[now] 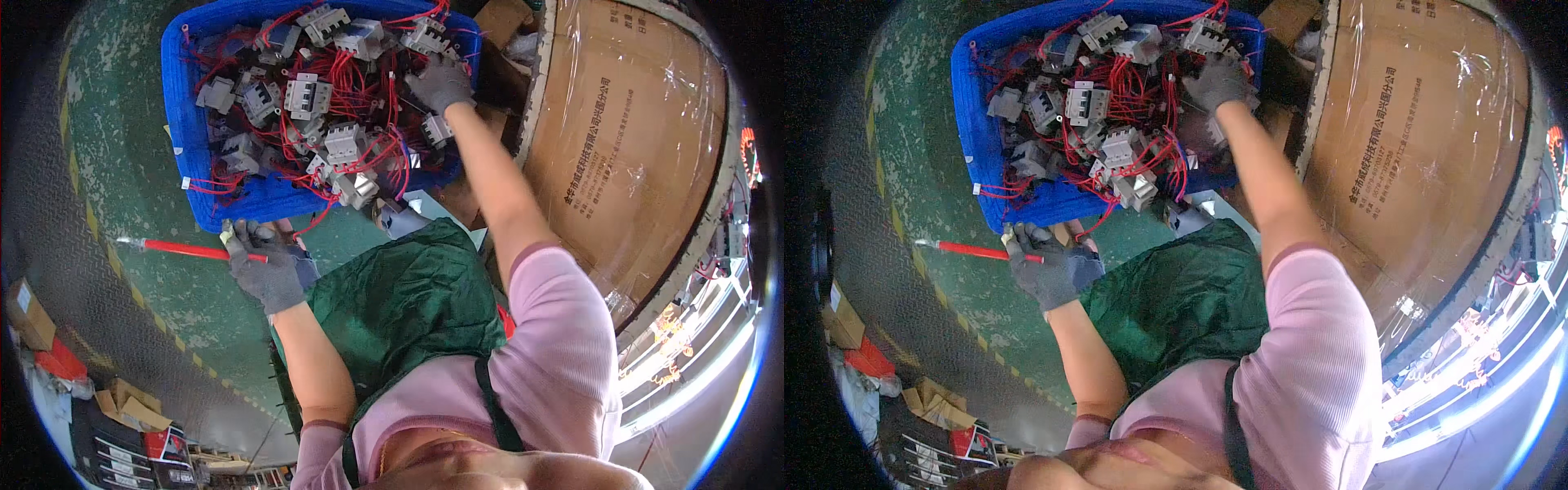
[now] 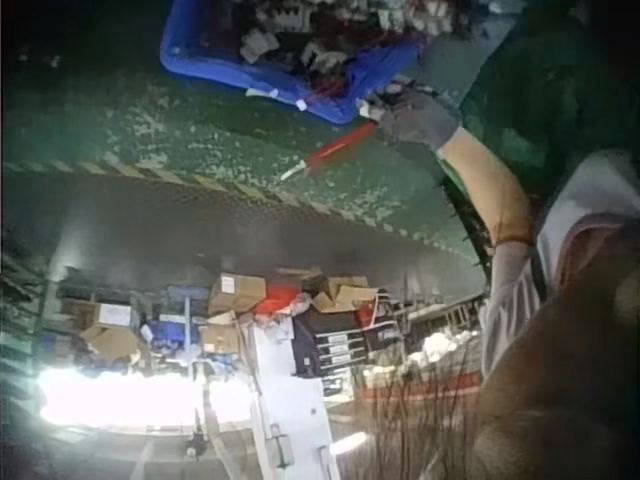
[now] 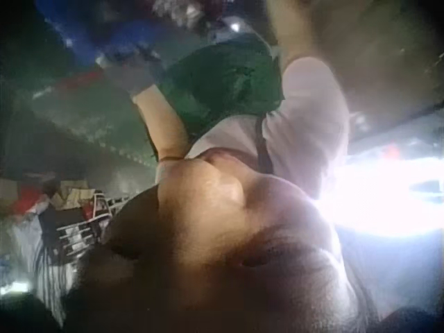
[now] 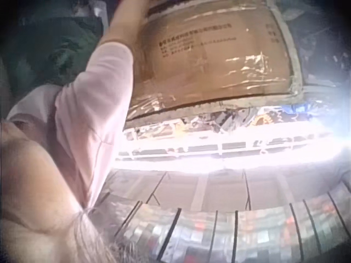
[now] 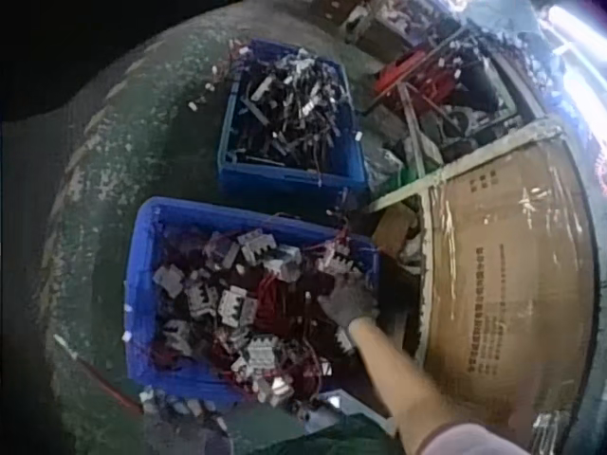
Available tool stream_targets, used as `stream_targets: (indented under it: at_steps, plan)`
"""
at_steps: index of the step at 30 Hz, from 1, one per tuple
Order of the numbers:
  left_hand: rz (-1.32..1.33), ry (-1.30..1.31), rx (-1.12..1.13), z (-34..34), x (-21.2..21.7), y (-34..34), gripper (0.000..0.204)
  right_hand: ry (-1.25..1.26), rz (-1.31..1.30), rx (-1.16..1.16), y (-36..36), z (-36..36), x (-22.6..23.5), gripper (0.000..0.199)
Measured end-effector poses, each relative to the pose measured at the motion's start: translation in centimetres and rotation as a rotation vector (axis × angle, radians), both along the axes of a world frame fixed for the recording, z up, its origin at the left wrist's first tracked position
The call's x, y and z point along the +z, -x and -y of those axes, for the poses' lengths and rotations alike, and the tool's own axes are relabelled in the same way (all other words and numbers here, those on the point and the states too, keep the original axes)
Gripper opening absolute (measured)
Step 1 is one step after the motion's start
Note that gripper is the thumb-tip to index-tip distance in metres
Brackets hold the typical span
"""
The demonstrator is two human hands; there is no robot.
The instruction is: Assembling and wiring electronic components into a control box on a factory production line.
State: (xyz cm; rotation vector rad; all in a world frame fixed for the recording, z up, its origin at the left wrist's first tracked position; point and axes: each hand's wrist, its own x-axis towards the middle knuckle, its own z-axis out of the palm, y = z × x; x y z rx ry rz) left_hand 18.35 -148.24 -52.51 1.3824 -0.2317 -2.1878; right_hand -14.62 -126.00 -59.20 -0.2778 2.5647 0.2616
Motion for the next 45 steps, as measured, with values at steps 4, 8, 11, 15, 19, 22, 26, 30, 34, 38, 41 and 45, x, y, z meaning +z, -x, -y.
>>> stream_targets:
  at_steps: [4,8,11,15,19,22,26,30,34,38,41,45]
  plan:
    - [0.071,-0.062,-0.002,-1.3,1.5,1.9,0.025,-0.273,-0.041,0.339,-0.5,-0.2,-1.0,0.078]
    - [0.145,-0.03,-0.088,-1.9,0.9,1.9,0.026,-0.069,0.418,0.083,1.4,-0.5,-3.0,0.085]
    - [0.184,-0.031,-0.086,-2.1,0.4,1.7,0.027,0.253,0.547,-0.065,-1.5,-1.1,-3.4,0.088]
    - [0.176,-0.084,-0.028,-1.9,0.6,2.2,0.03,0.569,0.406,-0.26,-7.0,1.6,-7.3,0.107]
    - [0.212,-0.095,-0.045,-1.7,0.8,1.3,0.031,0.479,0.226,-0.346,-9.0,5.7,-5.0,0.115]
    - [0.152,-0.1,-0.018,-1.3,-0.3,1.2,0.03,0.689,0.282,-0.157,-8.7,2.2,-8.0,0.116]
    - [0.181,-0.125,-0.053,-1.1,0.6,1.8,0.029,0.459,0.169,-0.226,-9.3,3.8,-10.2,0.109]
    - [0.124,-0.152,-0.113,-0.7,0.9,1.4,0.029,0.458,0.236,-0.298,-9.2,3.1,-8.7,0.1]
    - [0.227,-0.163,-0.053,-0.9,1.5,2.4,0.029,0.583,0.333,-0.466,-9.2,1.7,-10.1,0.084]
    - [0.23,-0.09,0.0,-0.3,0.6,1.6,0.026,0.586,0.284,-0.402,-8.7,-0.9,-13.3,0.072]
    - [0.211,0.016,0.065,-1.5,0.5,-2.5,0.021,0.579,0.363,-0.337,-7.4,1.5,-6.5,0.067]
    - [0.283,0.072,0.126,-1.9,2.5,-8.1,0.018,0.442,0.414,-0.187,-5.2,-1.4,-4.9,0.059]
